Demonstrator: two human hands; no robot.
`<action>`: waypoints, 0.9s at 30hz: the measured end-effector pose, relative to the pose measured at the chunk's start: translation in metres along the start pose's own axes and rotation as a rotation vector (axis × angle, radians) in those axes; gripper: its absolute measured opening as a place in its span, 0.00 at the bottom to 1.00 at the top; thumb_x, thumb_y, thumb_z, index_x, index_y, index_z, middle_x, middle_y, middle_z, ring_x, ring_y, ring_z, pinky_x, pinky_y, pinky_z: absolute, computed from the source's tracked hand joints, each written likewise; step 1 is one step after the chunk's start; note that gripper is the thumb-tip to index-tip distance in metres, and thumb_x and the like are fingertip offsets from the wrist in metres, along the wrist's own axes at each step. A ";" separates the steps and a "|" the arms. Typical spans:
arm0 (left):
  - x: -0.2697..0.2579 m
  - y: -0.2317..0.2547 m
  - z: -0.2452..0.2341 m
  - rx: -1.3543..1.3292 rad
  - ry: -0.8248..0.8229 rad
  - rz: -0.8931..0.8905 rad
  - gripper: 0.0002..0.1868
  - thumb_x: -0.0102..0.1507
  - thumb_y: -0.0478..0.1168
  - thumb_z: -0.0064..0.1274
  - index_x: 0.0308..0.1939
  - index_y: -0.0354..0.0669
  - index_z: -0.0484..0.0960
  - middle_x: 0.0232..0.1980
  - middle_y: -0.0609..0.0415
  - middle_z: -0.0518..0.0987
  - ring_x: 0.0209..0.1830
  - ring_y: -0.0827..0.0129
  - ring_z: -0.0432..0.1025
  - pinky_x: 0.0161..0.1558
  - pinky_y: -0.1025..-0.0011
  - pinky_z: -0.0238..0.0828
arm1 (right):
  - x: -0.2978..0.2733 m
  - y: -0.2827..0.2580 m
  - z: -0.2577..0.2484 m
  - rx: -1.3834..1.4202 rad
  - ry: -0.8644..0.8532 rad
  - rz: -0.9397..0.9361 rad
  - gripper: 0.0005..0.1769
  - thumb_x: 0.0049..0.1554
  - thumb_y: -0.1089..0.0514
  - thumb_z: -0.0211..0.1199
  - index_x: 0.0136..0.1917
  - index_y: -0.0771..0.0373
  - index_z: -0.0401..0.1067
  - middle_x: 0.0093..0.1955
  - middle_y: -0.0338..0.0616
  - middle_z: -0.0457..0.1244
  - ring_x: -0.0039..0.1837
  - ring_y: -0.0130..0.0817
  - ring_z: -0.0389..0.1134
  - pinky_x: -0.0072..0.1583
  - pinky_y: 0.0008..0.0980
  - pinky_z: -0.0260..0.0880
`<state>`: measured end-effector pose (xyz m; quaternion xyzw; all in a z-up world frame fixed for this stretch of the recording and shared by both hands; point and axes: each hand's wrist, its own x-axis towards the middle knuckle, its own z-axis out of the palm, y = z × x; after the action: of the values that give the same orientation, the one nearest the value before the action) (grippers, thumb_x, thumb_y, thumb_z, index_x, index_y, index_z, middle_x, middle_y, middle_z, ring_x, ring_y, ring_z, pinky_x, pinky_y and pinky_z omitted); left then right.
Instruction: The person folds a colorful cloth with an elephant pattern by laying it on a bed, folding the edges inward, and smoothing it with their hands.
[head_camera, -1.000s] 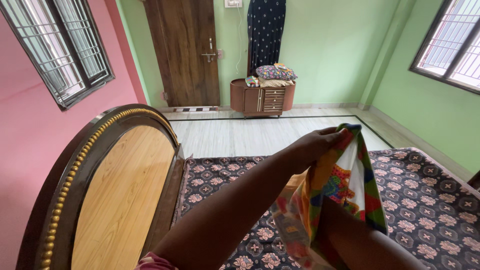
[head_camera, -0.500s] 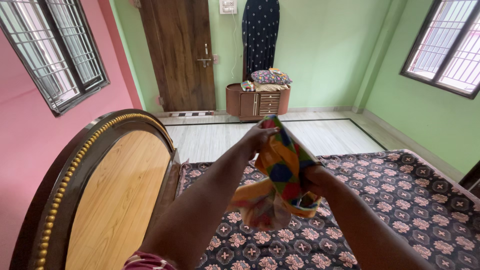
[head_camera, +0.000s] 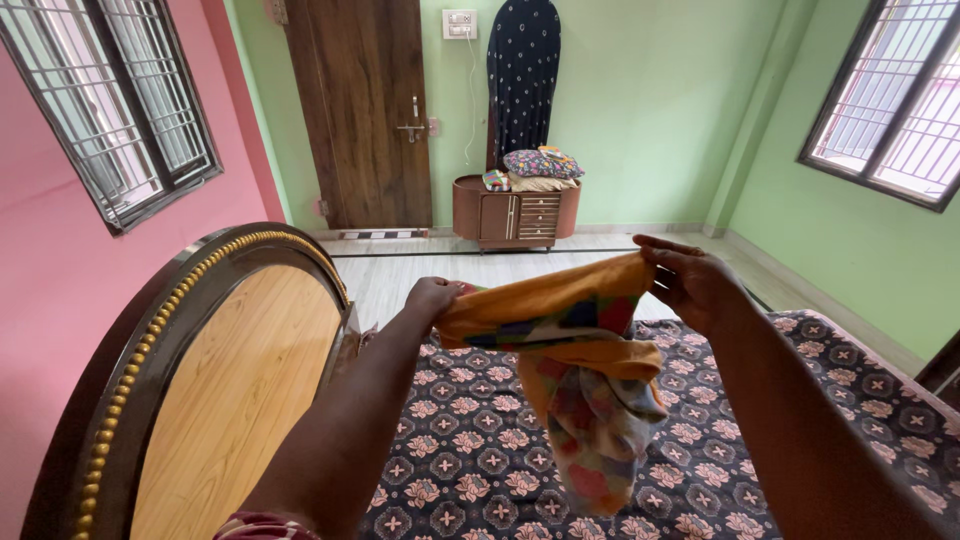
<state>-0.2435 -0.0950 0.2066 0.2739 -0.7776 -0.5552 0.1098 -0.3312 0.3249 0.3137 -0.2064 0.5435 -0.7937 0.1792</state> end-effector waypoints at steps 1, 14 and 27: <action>-0.011 0.007 0.002 0.134 0.133 0.080 0.18 0.65 0.48 0.59 0.54 0.40 0.82 0.48 0.44 0.81 0.45 0.55 0.79 0.45 0.60 0.79 | 0.002 -0.004 0.007 0.017 -0.019 -0.020 0.18 0.64 0.62 0.57 0.66 0.66 0.73 0.57 0.45 0.68 0.57 0.36 0.70 0.62 0.35 0.73; -0.191 0.095 0.079 0.435 0.281 1.457 0.23 0.57 0.49 0.61 0.55 0.46 0.83 0.63 0.45 0.75 0.65 0.48 0.66 0.64 0.49 0.61 | 0.011 -0.068 0.076 -0.022 -0.039 -0.085 0.18 0.63 0.67 0.55 0.65 0.70 0.73 0.59 0.51 0.68 0.55 0.40 0.72 0.63 0.38 0.76; -0.118 0.007 0.033 0.893 0.358 1.250 0.15 0.60 0.34 0.55 0.48 0.57 0.87 0.72 0.55 0.71 0.79 0.58 0.55 0.76 0.50 0.46 | 0.029 -0.129 0.032 -0.356 0.241 -0.395 0.24 0.54 0.74 0.61 0.62 0.61 0.77 0.56 0.47 0.72 0.53 0.34 0.75 0.57 0.30 0.79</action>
<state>-0.1635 -0.0020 0.2168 -0.1105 -0.9074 0.0270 0.4047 -0.3470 0.3295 0.4483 -0.2407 0.6408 -0.7242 -0.0838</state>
